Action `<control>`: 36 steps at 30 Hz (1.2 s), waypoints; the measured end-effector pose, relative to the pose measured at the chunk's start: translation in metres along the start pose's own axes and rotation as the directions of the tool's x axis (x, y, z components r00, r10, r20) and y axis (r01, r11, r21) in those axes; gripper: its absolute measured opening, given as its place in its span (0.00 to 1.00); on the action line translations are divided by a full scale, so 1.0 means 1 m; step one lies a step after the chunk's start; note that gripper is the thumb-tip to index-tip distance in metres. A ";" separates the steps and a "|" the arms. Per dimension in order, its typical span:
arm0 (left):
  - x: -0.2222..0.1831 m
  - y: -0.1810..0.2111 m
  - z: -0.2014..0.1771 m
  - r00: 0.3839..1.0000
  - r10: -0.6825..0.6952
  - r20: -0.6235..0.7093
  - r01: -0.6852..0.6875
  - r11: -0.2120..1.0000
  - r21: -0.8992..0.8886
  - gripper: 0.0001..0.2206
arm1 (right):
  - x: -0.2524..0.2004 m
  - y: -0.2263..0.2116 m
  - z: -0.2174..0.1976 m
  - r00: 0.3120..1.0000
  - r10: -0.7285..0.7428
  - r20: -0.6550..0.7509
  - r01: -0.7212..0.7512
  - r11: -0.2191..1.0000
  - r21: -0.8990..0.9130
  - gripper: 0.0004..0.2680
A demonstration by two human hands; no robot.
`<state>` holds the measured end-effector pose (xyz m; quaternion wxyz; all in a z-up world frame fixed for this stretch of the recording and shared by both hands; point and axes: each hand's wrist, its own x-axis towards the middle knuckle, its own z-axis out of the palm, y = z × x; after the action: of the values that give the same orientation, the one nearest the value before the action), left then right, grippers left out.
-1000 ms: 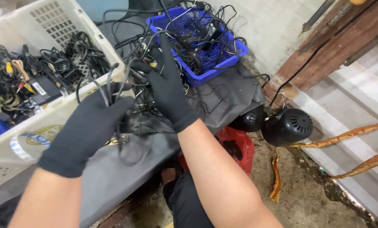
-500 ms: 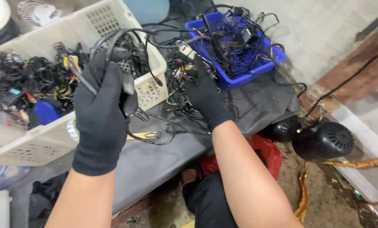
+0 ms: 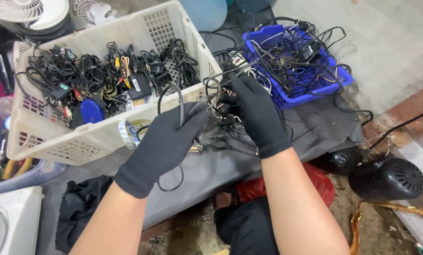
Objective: Wrapping an electronic component in black fabric and organizing the attached wiring on a repair bench.
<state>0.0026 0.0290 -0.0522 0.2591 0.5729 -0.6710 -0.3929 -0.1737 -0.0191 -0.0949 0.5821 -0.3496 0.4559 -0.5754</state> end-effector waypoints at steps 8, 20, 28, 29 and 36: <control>-0.004 -0.025 -0.001 0.990 0.121 -0.079 -0.134 0.972 -0.193 0.14 | 0.019 0.022 -0.003 0.991 -0.080 -0.109 0.066 0.990 -0.124 0.07; -0.014 -0.037 -0.015 0.894 0.368 -0.257 -0.364 0.258 -0.895 0.12 | 0.031 0.025 -0.003 0.986 -0.003 -0.168 0.047 0.966 0.253 0.06; -0.031 -0.043 -0.025 0.897 0.336 -0.288 -0.399 0.334 -0.854 0.14 | 0.036 0.027 -0.023 0.990 -0.104 -0.095 0.140 0.817 0.559 0.08; -0.038 -0.040 -0.028 0.901 0.288 -0.325 -0.416 0.356 -0.837 0.14 | 0.031 0.021 -0.022 0.984 -0.143 -0.102 0.175 0.806 0.566 0.07; -0.052 -0.071 -0.039 0.889 0.251 -0.382 -0.425 0.148 -0.893 0.09 | 0.074 0.049 -0.074 0.983 -0.120 0.138 -0.065 0.476 0.877 0.07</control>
<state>0.0852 0.0677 -0.0837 0.6823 0.1507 -0.3753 -0.6090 -0.2311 -0.0788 -0.1756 0.7083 -0.0601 0.0368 -0.7024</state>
